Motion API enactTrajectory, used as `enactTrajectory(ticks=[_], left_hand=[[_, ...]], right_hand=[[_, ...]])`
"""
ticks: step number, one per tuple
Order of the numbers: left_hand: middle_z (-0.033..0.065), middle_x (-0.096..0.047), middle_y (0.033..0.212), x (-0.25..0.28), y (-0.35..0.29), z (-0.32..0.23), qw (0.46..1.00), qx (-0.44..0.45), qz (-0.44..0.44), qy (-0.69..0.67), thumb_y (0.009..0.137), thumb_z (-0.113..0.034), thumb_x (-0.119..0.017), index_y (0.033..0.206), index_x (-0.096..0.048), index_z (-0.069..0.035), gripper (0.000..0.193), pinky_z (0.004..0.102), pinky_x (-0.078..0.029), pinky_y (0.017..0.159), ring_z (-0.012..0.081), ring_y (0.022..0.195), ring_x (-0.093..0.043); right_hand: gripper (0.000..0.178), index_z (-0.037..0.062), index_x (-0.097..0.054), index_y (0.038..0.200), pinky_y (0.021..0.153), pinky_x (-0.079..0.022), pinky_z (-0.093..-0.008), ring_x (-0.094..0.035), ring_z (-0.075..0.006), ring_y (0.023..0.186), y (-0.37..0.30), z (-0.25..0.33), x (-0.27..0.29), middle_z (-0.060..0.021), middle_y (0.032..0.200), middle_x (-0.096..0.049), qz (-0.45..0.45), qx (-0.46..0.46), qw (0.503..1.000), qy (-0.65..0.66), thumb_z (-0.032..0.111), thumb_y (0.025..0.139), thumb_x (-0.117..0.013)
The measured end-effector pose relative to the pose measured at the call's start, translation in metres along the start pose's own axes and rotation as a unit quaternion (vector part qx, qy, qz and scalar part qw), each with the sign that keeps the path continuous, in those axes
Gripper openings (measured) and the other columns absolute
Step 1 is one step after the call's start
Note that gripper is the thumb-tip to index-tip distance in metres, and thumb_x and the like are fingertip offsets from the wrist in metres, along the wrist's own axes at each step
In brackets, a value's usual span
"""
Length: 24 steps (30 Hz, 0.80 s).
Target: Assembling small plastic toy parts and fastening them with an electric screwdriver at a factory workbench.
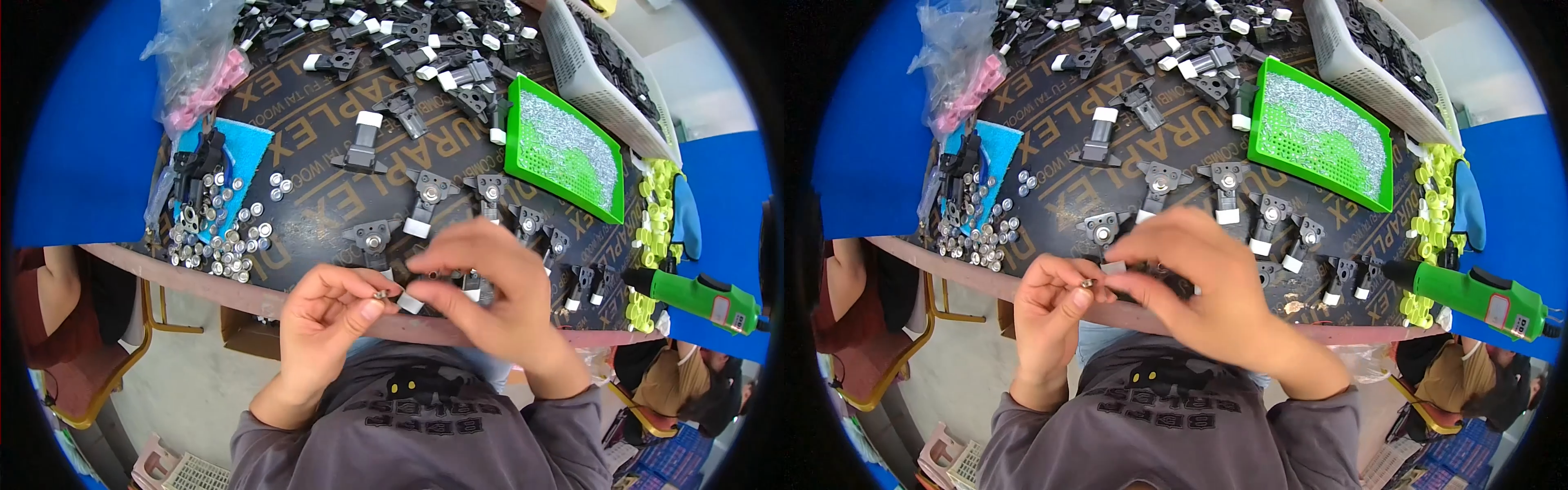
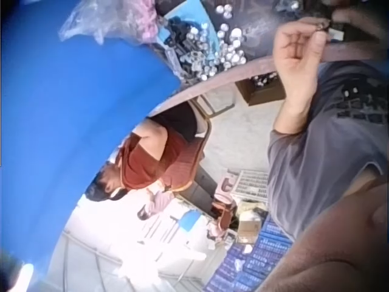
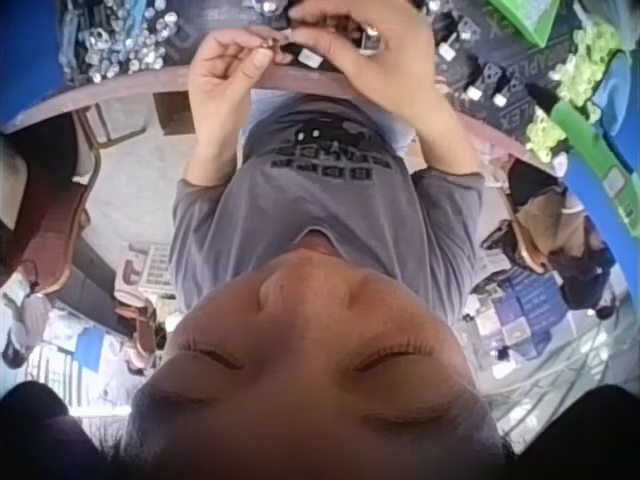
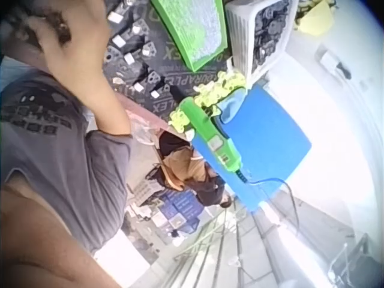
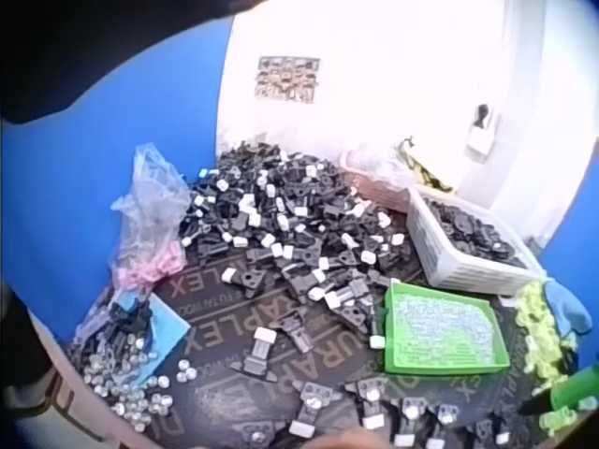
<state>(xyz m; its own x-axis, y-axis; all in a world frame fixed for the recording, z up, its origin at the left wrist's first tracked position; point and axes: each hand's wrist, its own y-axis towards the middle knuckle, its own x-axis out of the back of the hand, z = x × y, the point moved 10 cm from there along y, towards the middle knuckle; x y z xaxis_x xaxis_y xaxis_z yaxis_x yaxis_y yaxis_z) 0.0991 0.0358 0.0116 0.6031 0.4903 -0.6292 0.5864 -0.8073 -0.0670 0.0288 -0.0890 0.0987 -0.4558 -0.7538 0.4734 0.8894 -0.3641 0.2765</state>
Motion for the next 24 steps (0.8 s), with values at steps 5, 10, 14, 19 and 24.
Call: enactTrajectory(ticks=[5,10,14,19,24], left_hand=[[0.0197,-0.063,0.114,-0.032,0.003,0.007,0.997,-0.015,0.078,0.009,0.090,0.009,-0.061,0.101,-0.055,0.001,0.015,0.0310,-0.051,0.091,0.0183,0.103,-0.063],[0.0200,-0.063,0.114,-0.050,0.004,0.015,0.995,-0.005,0.098,0.020,0.090,0.010,-0.061,0.101,-0.056,0.001,0.015,0.0314,-0.052,0.091,0.0188,0.104,-0.063],[0.0205,-0.062,0.115,-0.064,0.004,0.028,0.993,0.016,0.112,0.024,0.089,0.011,-0.060,0.101,-0.056,0.002,0.015,0.0320,-0.053,0.092,0.0203,0.105,-0.063],[0.0200,-0.062,0.115,-0.081,-0.004,0.045,0.988,0.038,0.137,0.066,0.088,0.013,-0.061,0.103,-0.058,0.003,0.019,0.0315,-0.054,0.091,0.0212,0.105,-0.064],[0.0200,-0.062,0.116,-0.095,-0.011,0.071,0.979,0.101,0.157,0.086,0.087,0.012,-0.063,0.104,-0.059,0.003,0.019,0.0315,-0.054,0.091,0.0210,0.104,-0.065]], right_hand=[[0.024,0.0051,-0.071,0.093,0.069,-0.049,-0.0311,-0.064,-0.0227,0.081,-0.032,0.001,0.012,-0.0079,0.092,-0.067,-0.075,0.020,0.997,0.017,0.000,0.071,-0.080],[0.020,0.0028,-0.070,0.092,0.068,-0.050,-0.0287,-0.064,-0.0203,0.082,-0.048,-0.003,0.030,-0.0100,0.092,-0.066,-0.097,0.035,0.994,0.030,-0.003,0.074,-0.078],[0.022,0.0054,-0.071,0.089,0.066,-0.047,-0.0306,-0.062,-0.0213,0.077,-0.064,-0.010,0.044,-0.0067,0.092,-0.067,-0.138,0.027,0.990,0.023,0.001,0.070,-0.080],[0.020,0.0037,-0.071,0.093,0.070,-0.046,-0.0310,-0.061,-0.0203,0.081,-0.090,-0.015,0.058,-0.0081,0.095,-0.065,-0.130,0.031,0.991,0.032,0.001,0.075,-0.080],[0.021,0.0050,-0.071,0.090,0.071,-0.046,-0.0307,-0.062,-0.0205,0.081,-0.113,-0.025,0.071,-0.0076,0.099,-0.065,-0.133,0.024,0.991,0.016,0.001,0.072,-0.080]])
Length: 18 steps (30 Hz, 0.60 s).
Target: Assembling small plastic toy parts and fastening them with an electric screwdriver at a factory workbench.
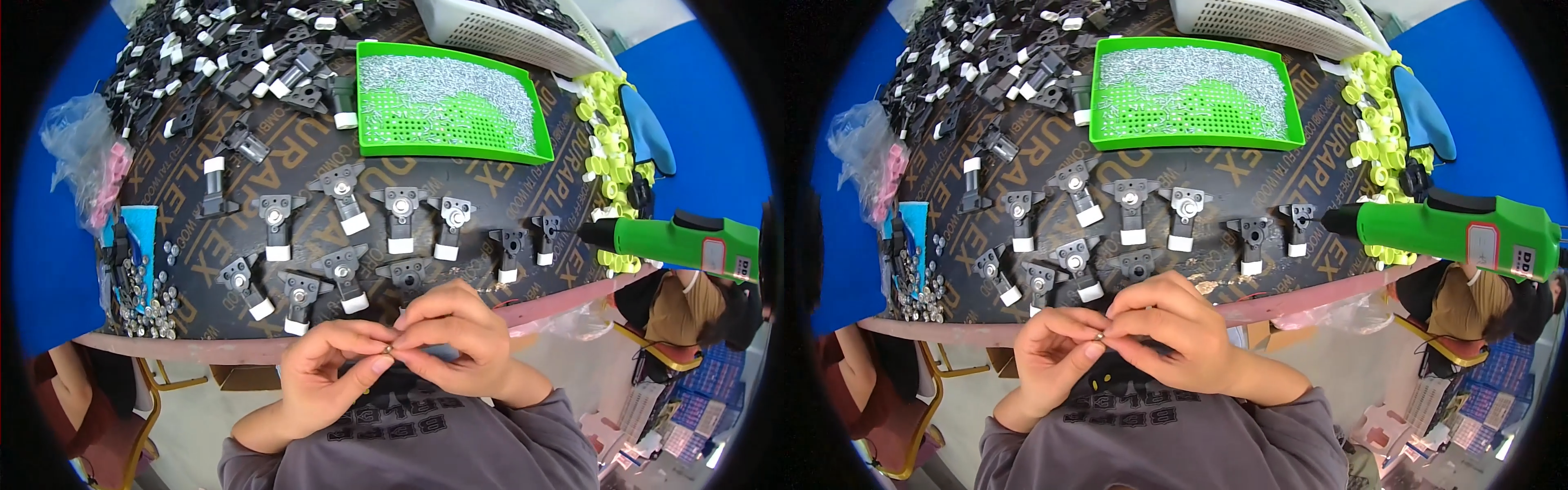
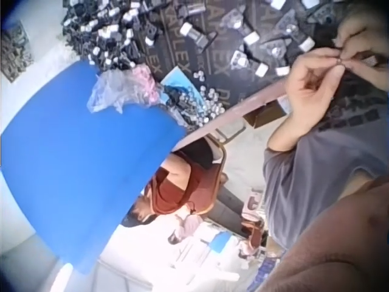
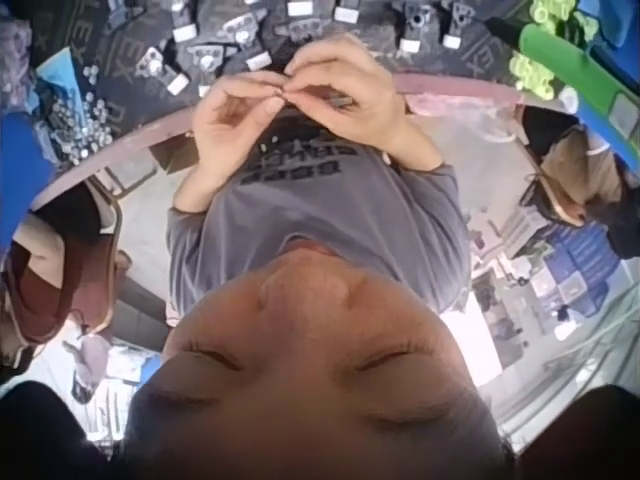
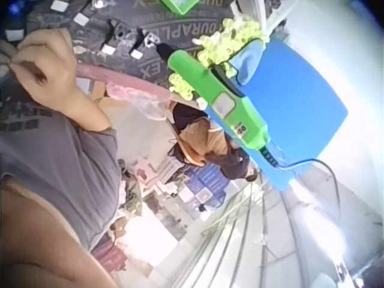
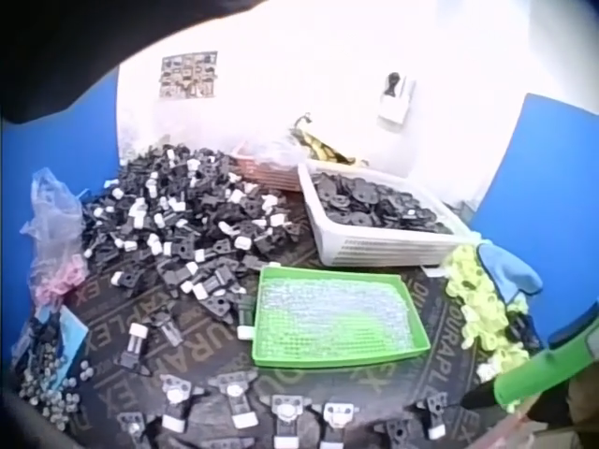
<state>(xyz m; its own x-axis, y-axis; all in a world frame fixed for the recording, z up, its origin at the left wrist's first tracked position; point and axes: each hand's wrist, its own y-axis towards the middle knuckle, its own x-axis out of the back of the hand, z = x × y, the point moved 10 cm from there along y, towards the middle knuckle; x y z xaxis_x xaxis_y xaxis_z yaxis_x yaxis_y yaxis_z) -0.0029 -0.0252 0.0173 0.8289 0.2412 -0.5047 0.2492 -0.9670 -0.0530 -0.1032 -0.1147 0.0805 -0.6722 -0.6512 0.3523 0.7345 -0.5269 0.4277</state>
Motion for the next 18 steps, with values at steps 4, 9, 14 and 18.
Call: enactTrajectory(ticks=[4,9,14,18], left_hand=[[0.0196,-0.063,0.117,-0.016,0.010,0.013,0.999,0.032,0.024,-0.036,0.090,0.008,-0.062,0.102,-0.058,0.003,0.014,0.0318,-0.053,0.091,0.0203,0.102,-0.065],[0.0184,-0.066,0.111,-0.020,0.014,0.036,0.988,0.107,0.004,-0.108,0.095,0.002,-0.058,0.102,-0.056,0.003,0.008,0.0320,-0.052,0.090,0.0181,0.098,-0.065],[0.0185,-0.066,0.106,-0.012,0.011,0.014,0.998,-0.001,-0.043,-0.055,0.095,0.003,-0.058,0.104,-0.055,0.003,0.009,0.0312,-0.053,0.087,0.0182,0.093,-0.065],[0.0168,-0.066,0.103,-0.006,0.006,0.006,0.999,-0.011,-0.045,0.014,0.092,0.006,-0.060,0.103,-0.057,0.004,0.012,0.0292,-0.053,0.084,0.0176,0.093,-0.065]], right_hand=[[0.022,0.0046,-0.068,0.087,0.069,-0.047,-0.0306,-0.061,-0.0223,0.082,-0.013,0.002,0.013,-0.0061,0.099,-0.065,-0.021,0.008,0.999,-0.032,0.001,0.069,-0.080],[0.022,0.0045,-0.068,0.086,0.069,-0.050,-0.0316,-0.063,-0.0231,0.082,-0.020,0.006,0.021,-0.0079,0.100,-0.066,-0.018,0.039,0.997,-0.062,0.000,0.068,-0.079],[0.016,0.0029,-0.068,0.087,0.059,-0.048,-0.0262,-0.061,-0.0151,0.068,-0.023,-0.023,0.035,-0.0058,0.090,-0.069,-0.092,-0.094,0.989,0.059,-0.006,0.075,-0.073],[0.017,0.0025,-0.068,0.090,0.058,-0.047,-0.0262,-0.060,-0.0122,0.066,-0.019,-0.058,0.032,-0.0049,0.089,-0.069,-0.087,-0.232,0.969,-0.013,-0.005,0.076,-0.073]])
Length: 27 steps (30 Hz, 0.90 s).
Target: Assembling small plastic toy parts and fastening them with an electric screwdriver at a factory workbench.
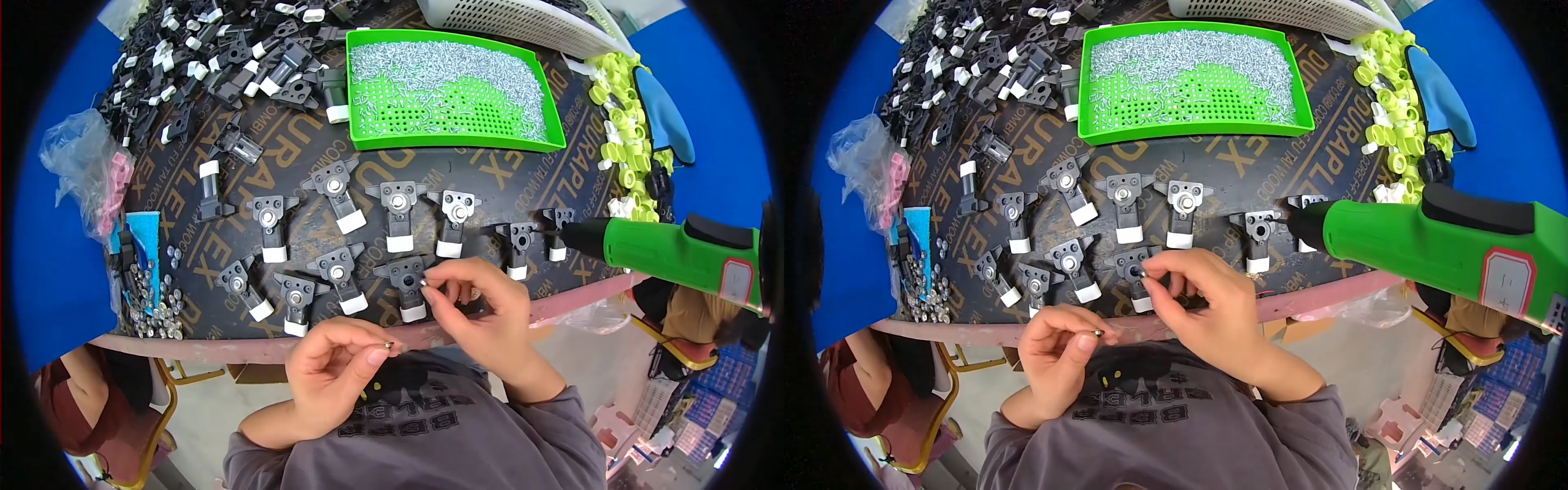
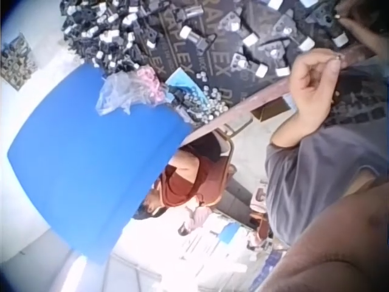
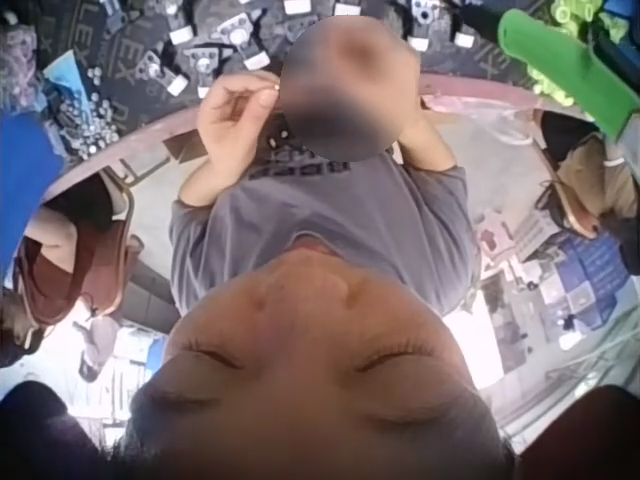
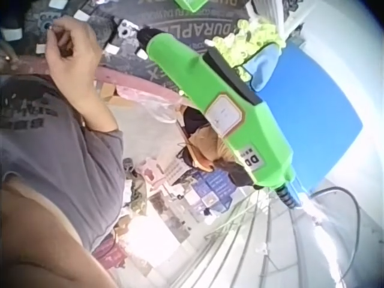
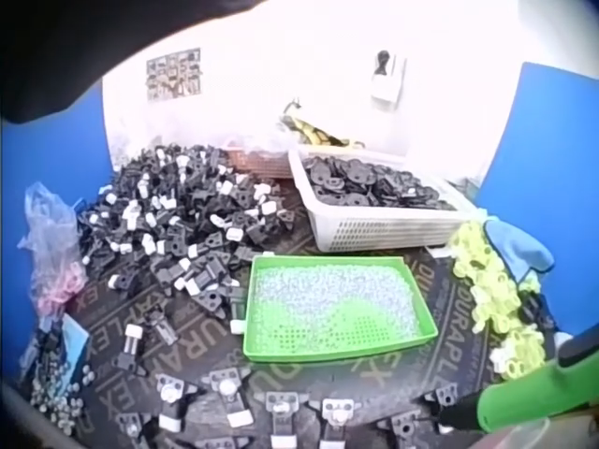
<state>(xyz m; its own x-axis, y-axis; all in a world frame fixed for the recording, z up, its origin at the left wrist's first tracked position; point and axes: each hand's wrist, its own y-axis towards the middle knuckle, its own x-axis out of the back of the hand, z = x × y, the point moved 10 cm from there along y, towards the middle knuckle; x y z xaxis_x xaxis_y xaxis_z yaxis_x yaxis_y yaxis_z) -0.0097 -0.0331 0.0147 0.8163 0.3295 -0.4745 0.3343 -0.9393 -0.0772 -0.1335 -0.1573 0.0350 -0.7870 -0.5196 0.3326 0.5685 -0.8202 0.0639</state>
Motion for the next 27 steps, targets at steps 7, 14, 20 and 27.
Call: enactTrajectory(ticks=[7,14,20,27], left_hand=[[0.0135,-0.062,0.093,0.011,-0.003,0.003,0.995,0.023,0.000,0.093,0.094,-0.003,-0.061,0.101,-0.055,0.001,0.010,0.0349,-0.054,0.081,0.0215,0.085,-0.064],[0.0123,-0.063,0.101,-0.002,0.001,0.007,0.999,0.016,0.015,0.043,0.092,0.005,-0.061,0.103,-0.060,0.004,0.011,0.0257,-0.052,0.080,0.0150,0.091,-0.064],[0.0120,-0.065,0.104,-0.029,0.009,0.017,0.997,0.023,0.054,0.052,0.090,0.008,-0.062,0.104,-0.061,0.003,0.015,0.0243,-0.052,0.081,0.0140,0.092,-0.065],[0.0127,-0.067,0.108,-0.008,0.020,-0.063,0.833,-0.220,-0.076,0.501,0.080,0.007,-0.069,0.110,-0.061,0.001,0.031,0.0303,-0.050,0.080,0.0208,0.097,-0.064]], right_hand=[[0.019,0.0028,-0.071,0.095,0.059,-0.048,-0.0258,-0.061,-0.0152,0.071,0.003,0.017,-0.013,-0.0069,0.090,-0.065,-0.009,0.107,0.989,-0.103,-0.005,0.078,-0.073],[0.020,0.0021,-0.069,0.096,0.064,-0.050,-0.0315,-0.061,-0.0216,0.076,-0.007,0.027,-0.005,-0.0079,0.096,-0.061,0.003,0.135,0.988,-0.072,0.000,0.077,-0.076],[0.017,0.0006,-0.069,0.095,0.060,-0.050,-0.0230,-0.062,-0.0102,0.076,-0.029,0.016,0.003,-0.0082,0.096,-0.063,0.067,0.082,0.987,0.119,0.001,0.080,-0.077],[0.004,0.0007,-0.063,0.086,0.064,-0.044,-0.0238,-0.055,-0.0123,0.072,-0.028,-0.027,0.089,-0.0055,0.084,-0.061,-0.216,-0.001,0.976,0.018,0.001,0.087,-0.068]])
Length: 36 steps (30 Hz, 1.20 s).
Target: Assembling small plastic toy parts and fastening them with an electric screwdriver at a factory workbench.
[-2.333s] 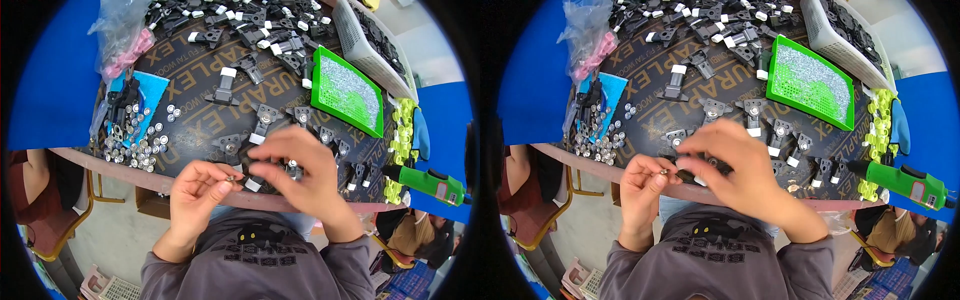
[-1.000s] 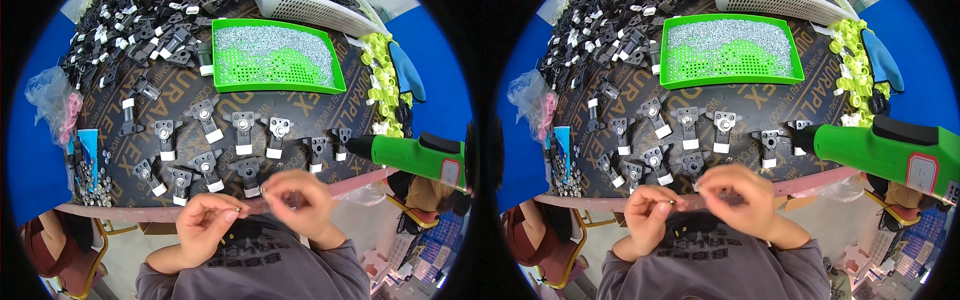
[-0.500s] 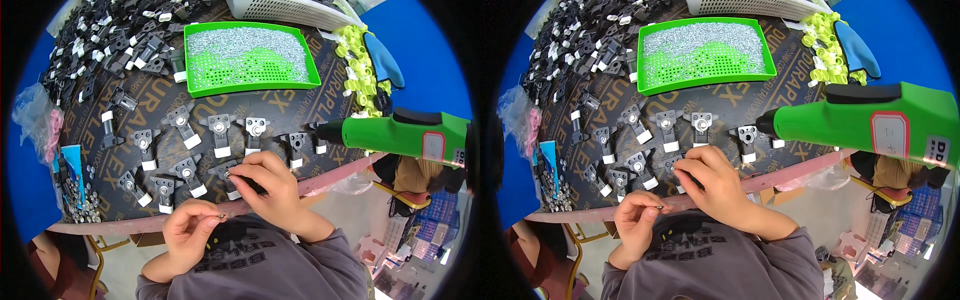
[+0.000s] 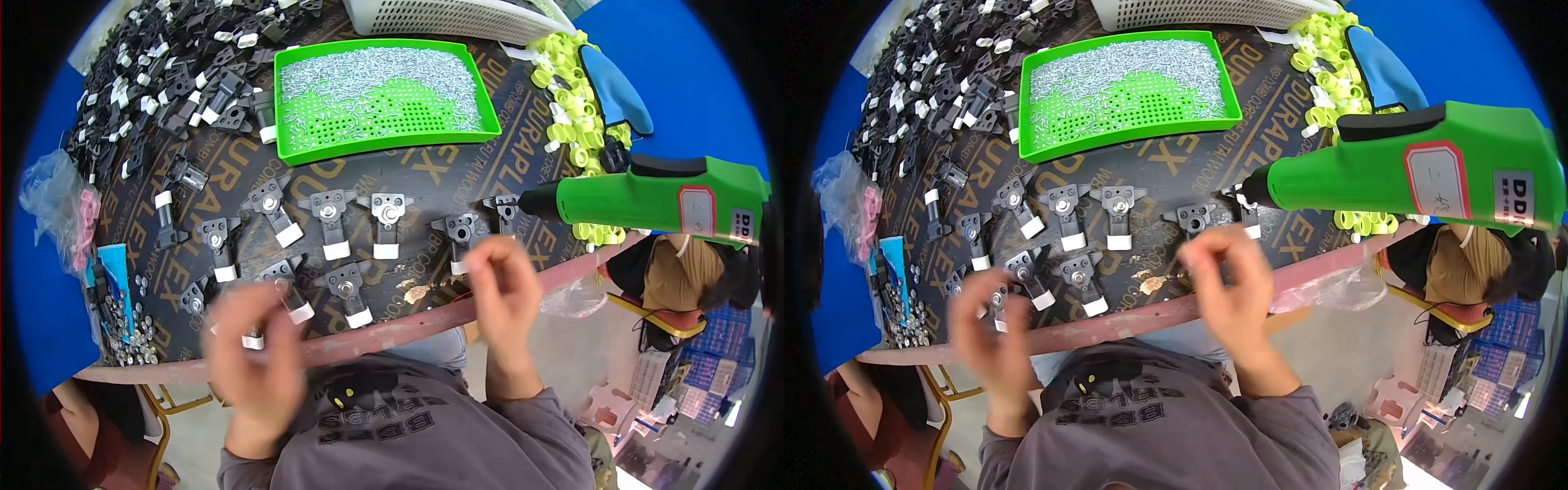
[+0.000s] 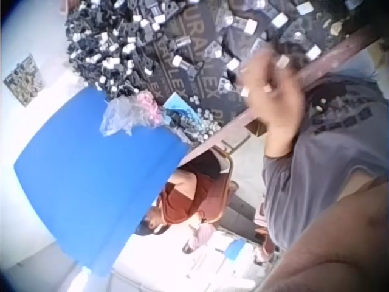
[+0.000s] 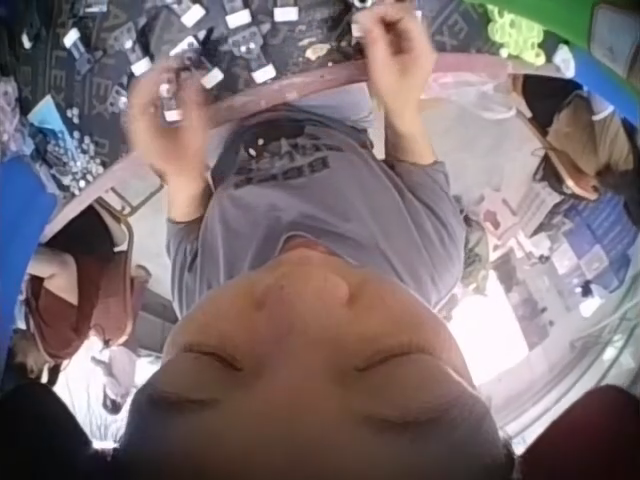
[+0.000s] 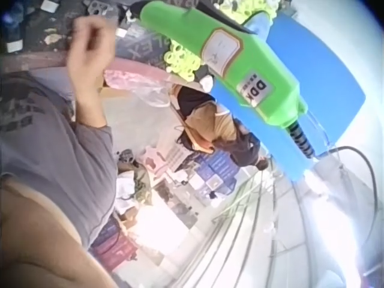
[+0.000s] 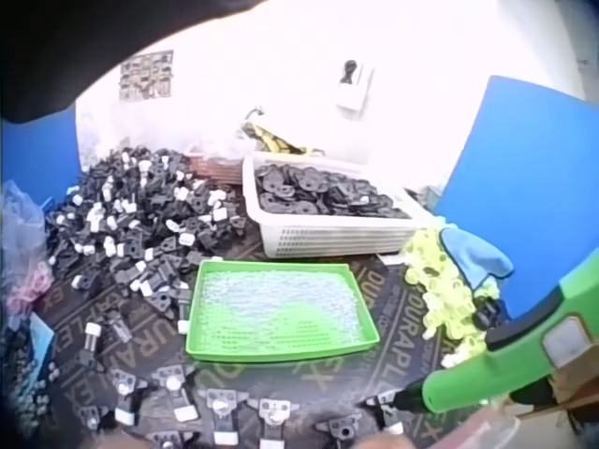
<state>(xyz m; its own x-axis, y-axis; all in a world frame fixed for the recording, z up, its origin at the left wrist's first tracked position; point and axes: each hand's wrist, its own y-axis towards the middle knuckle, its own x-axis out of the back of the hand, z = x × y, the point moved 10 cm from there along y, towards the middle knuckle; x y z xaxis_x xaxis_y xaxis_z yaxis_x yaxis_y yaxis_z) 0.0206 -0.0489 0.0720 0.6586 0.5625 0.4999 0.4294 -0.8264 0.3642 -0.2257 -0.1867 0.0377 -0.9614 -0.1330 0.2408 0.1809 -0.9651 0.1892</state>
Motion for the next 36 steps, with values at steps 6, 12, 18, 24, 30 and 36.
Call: enactTrajectory(ticks=[6,12,18,24,30,36], left_hand=[[0.0163,-0.059,0.118,0.177,-0.017,0.100,0.897,0.124,-0.089,0.414,0.094,-0.015,-0.063,0.123,-0.057,0.000,0.033,0.0370,-0.041,0.097,0.0294,0.110,-0.054],[0.0120,-0.060,0.107,0.198,-0.056,0.162,0.901,0.273,-0.041,0.336,0.087,-0.015,-0.072,0.118,-0.060,-0.003,0.036,0.0301,-0.046,0.081,0.0199,0.090,-0.056],[0.0080,-0.059,0.087,0.195,-0.046,0.160,0.914,0.259,-0.062,0.307,0.085,-0.008,-0.070,0.088,-0.063,0.000,0.012,0.0312,-0.043,0.071,0.0192,0.076,-0.052],[0.0074,-0.061,0.086,0.200,-0.044,0.151,0.908,0.238,-0.075,0.335,0.087,-0.013,-0.070,0.090,-0.063,0.000,0.015,0.0297,-0.045,0.070,0.0179,0.075,-0.054],[0.0085,-0.065,0.084,0.177,-0.039,0.154,0.924,0.263,-0.059,0.269,0.082,-0.005,-0.072,0.095,-0.065,0.001,0.016,0.0290,-0.047,0.069,0.0163,0.073,-0.057],[0.0080,-0.065,0.085,0.179,-0.038,0.144,0.918,0.288,-0.081,0.259,0.081,0.000,-0.071,0.097,-0.067,0.001,0.016,0.0281,-0.047,0.068,0.0153,0.073,-0.059]], right_hand=[[0.012,-0.0007,-0.066,0.084,0.056,-0.034,-0.0214,-0.042,-0.0058,0.063,0.023,-0.019,0.011,0.0007,0.075,-0.054,-0.040,0.000,0.996,-0.079,0.007,0.085,-0.074],[0.010,0.0000,-0.066,0.083,0.055,-0.034,-0.0224,-0.042,-0.0076,0.062,0.022,-0.014,0.007,-0.0003,0.074,-0.054,-0.036,0.029,0.989,-0.138,0.005,0.083,-0.075],[0.011,0.0036,-0.063,0.083,0.062,-0.037,-0.0264,-0.044,-0.0129,0.068,0.018,-0.009,0.001,-0.0010,0.074,-0.055,-0.035,0.050,0.979,-0.197,0.006,0.082,-0.074],[0.011,0.0045,-0.065,0.084,0.063,-0.038,-0.0260,-0.045,-0.0122,0.069,0.014,-0.001,-0.002,-0.0001,0.077,-0.062,-0.038,0.091,0.974,-0.204,0.006,0.082,-0.076],[0.009,0.0005,-0.064,0.085,0.061,-0.036,-0.0239,-0.042,-0.0096,0.069,0.004,-0.010,0.009,-0.0007,0.080,-0.055,-0.064,0.076,0.980,-0.174,0.005,0.087,-0.072],[0.010,0.0005,-0.062,0.086,0.061,-0.034,-0.0234,-0.040,-0.0090,0.069,0.004,-0.010,0.009,-0.0003,0.080,-0.052,-0.054,0.081,0.984,-0.152,0.005,0.089,-0.070]])
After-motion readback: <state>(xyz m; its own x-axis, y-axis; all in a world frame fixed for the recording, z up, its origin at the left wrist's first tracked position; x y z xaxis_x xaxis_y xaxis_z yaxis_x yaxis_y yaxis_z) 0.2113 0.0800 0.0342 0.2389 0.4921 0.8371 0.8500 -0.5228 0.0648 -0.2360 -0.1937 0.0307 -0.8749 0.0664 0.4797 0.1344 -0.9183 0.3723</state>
